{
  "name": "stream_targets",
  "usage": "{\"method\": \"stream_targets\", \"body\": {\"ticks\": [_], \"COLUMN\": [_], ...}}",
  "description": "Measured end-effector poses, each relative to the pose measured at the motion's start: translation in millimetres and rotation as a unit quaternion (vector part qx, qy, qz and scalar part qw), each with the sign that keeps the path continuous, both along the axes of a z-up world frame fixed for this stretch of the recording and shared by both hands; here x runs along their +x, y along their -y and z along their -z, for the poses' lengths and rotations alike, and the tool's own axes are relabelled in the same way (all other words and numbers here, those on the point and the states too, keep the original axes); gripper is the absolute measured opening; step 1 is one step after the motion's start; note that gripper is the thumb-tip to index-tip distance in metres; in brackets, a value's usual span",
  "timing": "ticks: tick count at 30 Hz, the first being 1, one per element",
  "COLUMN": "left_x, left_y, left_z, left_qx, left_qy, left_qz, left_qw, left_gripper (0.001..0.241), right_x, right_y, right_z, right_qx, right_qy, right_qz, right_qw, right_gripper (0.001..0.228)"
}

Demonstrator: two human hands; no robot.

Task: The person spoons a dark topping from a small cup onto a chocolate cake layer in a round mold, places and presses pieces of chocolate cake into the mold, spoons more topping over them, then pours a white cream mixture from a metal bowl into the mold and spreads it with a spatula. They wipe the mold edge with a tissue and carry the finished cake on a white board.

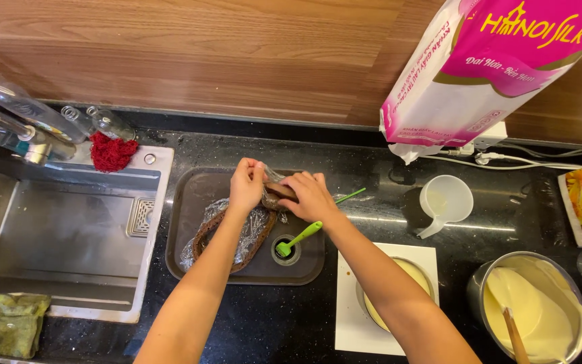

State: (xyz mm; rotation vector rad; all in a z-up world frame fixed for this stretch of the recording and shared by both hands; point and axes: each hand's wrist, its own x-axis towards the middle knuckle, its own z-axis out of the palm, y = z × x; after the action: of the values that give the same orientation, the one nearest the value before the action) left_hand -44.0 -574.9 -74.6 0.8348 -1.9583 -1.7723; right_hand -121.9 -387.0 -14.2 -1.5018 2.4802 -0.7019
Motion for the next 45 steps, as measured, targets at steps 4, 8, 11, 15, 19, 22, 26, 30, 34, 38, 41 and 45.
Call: {"method": "stream_targets", "body": {"ticks": [4,8,11,15,19,22,26,30,34,38,41,45], "left_x": [20,19,24,28,27,25,26,32,38,58,86,125], "left_y": [-16,-10,-8,-14,-27,-28,-24,-27,-26,-34,-54,-111], "left_z": [-60,-54,-61,-39,-19,-9,-3,-30,-34,-53,-86,-123], "left_qx": [-0.207,-0.255,-0.31,-0.476,-0.498,-0.545,-0.557,-0.506,-0.375,-0.233,-0.089,-0.019], "left_qy": [0.08,0.077,0.086,0.119,0.169,0.186,0.207,0.244,0.228,0.068,-0.033,-0.071], "left_qz": [-0.03,-0.078,-0.058,0.003,0.155,0.118,0.065,0.082,0.065,-0.06,-0.12,-0.154], "left_qw": [0.975,0.961,0.945,0.871,0.837,0.809,0.802,0.823,0.896,0.968,0.988,0.985], "left_gripper": [0.015,0.011,0.017,0.015,0.021,0.018,0.017,0.022,0.024,0.027,0.022,0.014], "right_x": [1,2,-1,-3,-5,-7,-6,-8,-14,-15,-9,27], "right_y": [-2,-10,-11,-13,-13,-12,-5,0,-6,-34,-73,-148], "right_z": [2,-6,22,36,49,54,41,47,68,32,-4,-84], "right_qx": [-0.036,-0.128,-0.166,-0.188,-0.172,-0.133,-0.034,0.004,-0.154,-0.343,-0.392,-0.398], "right_qy": [0.008,0.143,0.237,0.274,0.258,0.198,0.19,0.233,0.338,0.414,0.404,0.397], "right_qz": [0.068,0.152,0.21,0.252,0.237,0.206,0.184,0.224,0.274,0.259,0.265,0.301], "right_qw": [0.997,0.97,0.934,0.909,0.921,0.949,0.964,0.946,0.887,0.802,0.783,0.77], "right_gripper": [0.03,0.029,0.031,0.033,0.044,0.048,0.045,0.041,0.046,0.052,0.049,0.052]}}
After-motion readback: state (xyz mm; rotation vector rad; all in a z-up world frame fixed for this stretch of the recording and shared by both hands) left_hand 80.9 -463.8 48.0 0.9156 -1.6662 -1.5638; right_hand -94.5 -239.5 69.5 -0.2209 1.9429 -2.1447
